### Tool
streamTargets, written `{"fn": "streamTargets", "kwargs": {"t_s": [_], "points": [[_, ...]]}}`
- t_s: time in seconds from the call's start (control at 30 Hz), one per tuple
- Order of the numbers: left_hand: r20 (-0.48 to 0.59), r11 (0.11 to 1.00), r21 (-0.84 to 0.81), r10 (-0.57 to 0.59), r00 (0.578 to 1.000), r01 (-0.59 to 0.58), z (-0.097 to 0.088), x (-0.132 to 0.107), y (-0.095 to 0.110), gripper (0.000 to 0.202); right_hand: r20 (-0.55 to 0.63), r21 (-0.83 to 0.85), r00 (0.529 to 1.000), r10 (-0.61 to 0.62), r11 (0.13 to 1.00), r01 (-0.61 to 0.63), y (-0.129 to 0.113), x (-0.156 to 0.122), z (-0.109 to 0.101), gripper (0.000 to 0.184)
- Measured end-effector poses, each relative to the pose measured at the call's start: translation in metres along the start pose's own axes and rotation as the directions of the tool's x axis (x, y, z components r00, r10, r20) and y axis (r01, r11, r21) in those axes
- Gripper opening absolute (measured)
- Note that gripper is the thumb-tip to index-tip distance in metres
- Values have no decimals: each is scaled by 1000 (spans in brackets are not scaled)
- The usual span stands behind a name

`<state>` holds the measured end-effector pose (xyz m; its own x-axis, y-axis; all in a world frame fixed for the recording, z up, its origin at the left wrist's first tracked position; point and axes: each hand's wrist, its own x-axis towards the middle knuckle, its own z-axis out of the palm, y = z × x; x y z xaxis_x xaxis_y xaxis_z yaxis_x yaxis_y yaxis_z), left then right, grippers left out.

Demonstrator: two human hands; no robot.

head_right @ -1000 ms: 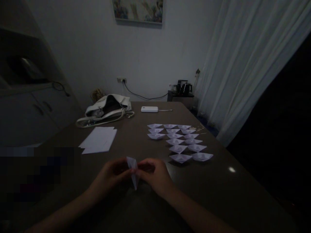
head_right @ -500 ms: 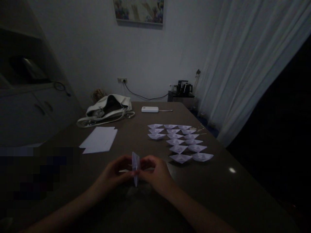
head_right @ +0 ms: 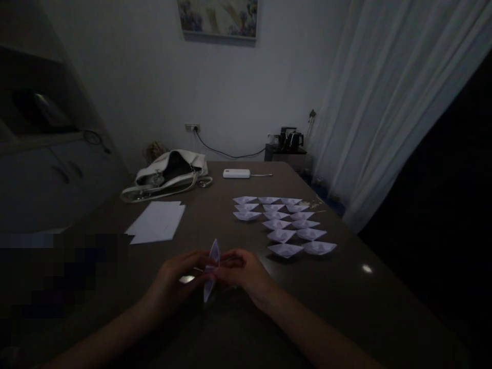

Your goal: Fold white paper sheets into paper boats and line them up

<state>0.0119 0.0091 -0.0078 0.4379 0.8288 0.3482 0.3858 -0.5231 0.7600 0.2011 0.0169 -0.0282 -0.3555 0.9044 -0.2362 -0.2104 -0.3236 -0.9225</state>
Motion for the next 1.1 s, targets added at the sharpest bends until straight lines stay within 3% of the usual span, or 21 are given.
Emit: {"fn": "streamTargets", "kwargs": {"t_s": [0.17,0.33,0.53,0.8,1.0,1.1], "points": [[18,985,-114,-131,991,132,0,2,-1,7,22,62,999,34,997,-35,0,0,-1,46],[-3,973,-165,-168,986,165,3,1,-6,8,37,56,999,1,998,-3,-3,-1,-2,45],[-54,952,-191,-255,965,241,0,1,-5,15,156,175,988,-15,984,-13,-12,-2,-3,36],[-130,975,-151,-183,975,163,-6,3,-5,16,316,398,949,12,906,-144,-15,-6,-1,45],[-136,971,-219,-125,983,94,-9,4,-1,17,333,409,939,-88,911,-59,-16,-9,2,51],[-69,976,-204,-86,994,70,-12,5,0,20,334,389,938,-99,920,-41,-18,-10,1,54]]}}
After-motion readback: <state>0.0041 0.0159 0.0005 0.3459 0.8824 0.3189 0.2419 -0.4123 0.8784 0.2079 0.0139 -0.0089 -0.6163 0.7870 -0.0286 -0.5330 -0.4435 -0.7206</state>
